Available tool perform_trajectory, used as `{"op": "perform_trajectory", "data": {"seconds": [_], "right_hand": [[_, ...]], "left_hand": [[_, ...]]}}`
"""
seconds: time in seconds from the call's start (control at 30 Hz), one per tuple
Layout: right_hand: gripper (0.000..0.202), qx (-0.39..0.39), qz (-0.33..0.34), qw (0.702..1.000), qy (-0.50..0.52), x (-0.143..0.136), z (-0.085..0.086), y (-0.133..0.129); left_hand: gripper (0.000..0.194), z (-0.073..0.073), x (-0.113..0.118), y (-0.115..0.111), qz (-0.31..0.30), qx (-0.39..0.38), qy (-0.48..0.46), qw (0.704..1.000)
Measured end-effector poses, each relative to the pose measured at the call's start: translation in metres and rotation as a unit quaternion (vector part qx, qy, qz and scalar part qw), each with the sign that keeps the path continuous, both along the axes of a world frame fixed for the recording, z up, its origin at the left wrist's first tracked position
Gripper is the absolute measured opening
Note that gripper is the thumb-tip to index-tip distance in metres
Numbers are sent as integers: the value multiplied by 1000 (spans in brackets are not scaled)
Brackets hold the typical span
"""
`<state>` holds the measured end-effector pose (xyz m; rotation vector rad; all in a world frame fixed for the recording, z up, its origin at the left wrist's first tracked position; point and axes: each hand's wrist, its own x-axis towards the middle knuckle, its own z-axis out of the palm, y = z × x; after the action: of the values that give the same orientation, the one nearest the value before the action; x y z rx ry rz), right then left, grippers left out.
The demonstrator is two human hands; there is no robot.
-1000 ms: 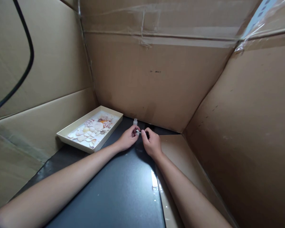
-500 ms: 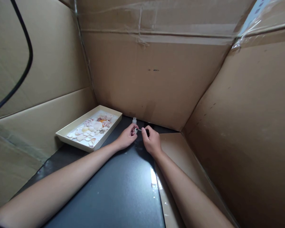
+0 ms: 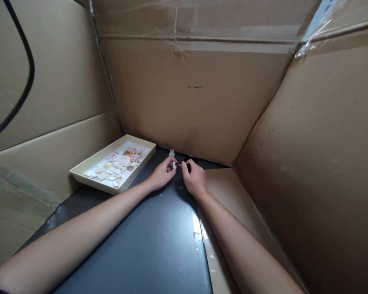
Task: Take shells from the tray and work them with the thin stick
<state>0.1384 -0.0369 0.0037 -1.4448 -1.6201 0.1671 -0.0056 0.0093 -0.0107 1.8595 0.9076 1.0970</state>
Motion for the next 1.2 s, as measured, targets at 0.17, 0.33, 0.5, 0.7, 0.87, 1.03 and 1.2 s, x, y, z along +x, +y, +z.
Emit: {"op": "perform_trajectory", "data": {"seconds": [0.17, 0.33, 0.5, 0.7, 0.87, 1.03, 1.2], "right_hand": [[35, 6, 28, 1000, 11, 1, 0, 0], [35, 11, 5, 999, 32, 2, -1, 2], [36, -9, -6, 999, 33, 3, 0, 3], [35, -9, 28, 999, 24, 2, -2, 3], [35, -25, 15, 999, 23, 2, -2, 4], [35, 11, 87, 994, 69, 2, -1, 2], [35, -15, 31, 999, 42, 2, -2, 4]], "left_hand": [[16, 4, 0, -2, 5, -11, 1, 1000], [14, 2, 1, 1, 18, -23, -35, 999], [13, 2, 1, 2, 23, -30, -68, 997], [14, 2, 0, 1, 12, -36, -85, 996], [16, 2, 1, 1, 9, -33, -92, 995], [19, -1, 1, 2, 5, -24, -88, 996], [21, -1, 1, 2, 7, -12, -80, 997]]}}
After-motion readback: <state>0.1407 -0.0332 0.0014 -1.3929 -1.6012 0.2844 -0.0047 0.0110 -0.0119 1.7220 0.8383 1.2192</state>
